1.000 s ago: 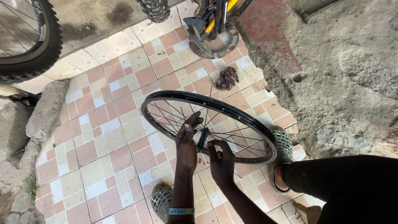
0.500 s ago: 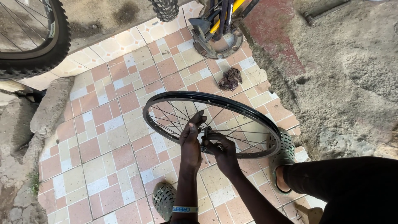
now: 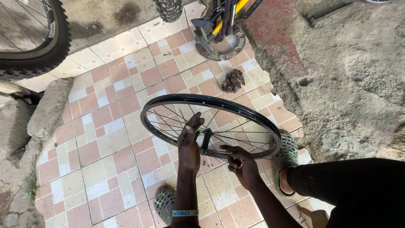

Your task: The person works on a bicycle wheel placed on a tiled floor, using their hands to manipulate the spokes and rim. They rotate the wheel to access different sections and appear to be adjusting or tightening the spokes.

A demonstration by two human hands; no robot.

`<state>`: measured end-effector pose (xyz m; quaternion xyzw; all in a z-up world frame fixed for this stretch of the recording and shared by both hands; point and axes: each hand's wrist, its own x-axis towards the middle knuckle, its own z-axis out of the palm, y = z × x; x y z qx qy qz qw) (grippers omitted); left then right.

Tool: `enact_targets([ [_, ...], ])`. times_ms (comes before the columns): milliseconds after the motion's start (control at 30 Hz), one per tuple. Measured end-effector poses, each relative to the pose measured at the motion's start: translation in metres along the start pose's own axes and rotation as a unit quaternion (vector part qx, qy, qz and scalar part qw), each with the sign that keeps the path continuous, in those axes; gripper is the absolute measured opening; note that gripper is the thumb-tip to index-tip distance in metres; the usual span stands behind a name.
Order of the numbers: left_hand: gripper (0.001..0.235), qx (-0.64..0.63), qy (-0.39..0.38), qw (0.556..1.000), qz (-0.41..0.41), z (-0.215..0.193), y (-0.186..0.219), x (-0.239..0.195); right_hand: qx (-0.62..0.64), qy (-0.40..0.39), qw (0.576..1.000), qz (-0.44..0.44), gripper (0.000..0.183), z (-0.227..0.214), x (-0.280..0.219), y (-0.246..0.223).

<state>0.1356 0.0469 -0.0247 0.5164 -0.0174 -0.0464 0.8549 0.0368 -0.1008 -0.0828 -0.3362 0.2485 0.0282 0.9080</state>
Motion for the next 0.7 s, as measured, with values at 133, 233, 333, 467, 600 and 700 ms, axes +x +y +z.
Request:
enact_targets([
  [133, 0.049, -0.005, -0.004, 1.0, 0.003, -0.004, -0.002, -0.001, 0.095, 0.031, 0.993, 0.059, 0.013, -0.024, -0.008, -0.004],
  [233, 0.047, -0.003, -0.009, 1.0, 0.007, -0.007, 0.0, -0.002, 0.129, 0.083, 0.986, 0.07, 0.013, -0.049, -0.015, -0.007],
  [333, 0.05, -0.013, -0.004, 1.0, -0.008, -0.008, 0.004, -0.001, 0.165, 0.168, 0.971, 0.049, 0.017, -0.067, -0.011, -0.003],
  [467, 0.052, -0.005, -0.015, 1.0, -0.004, -0.009, 0.007, -0.002, 0.127, 0.311, 0.942, -0.001, 0.015, -0.065, -0.005, -0.005],
  [600, 0.053, -0.014, -0.019, 1.0, -0.008, -0.011, 0.006, -0.001, -0.063, 0.484, 0.873, -0.001, 0.013, -0.04, -0.001, -0.015],
  [700, 0.06, 0.012, -0.005, 0.999, -0.04, -0.013, 0.005, -0.001, -0.198, 0.552, 0.81, 0.015, 0.023, -0.062, 0.006, 0.005],
])
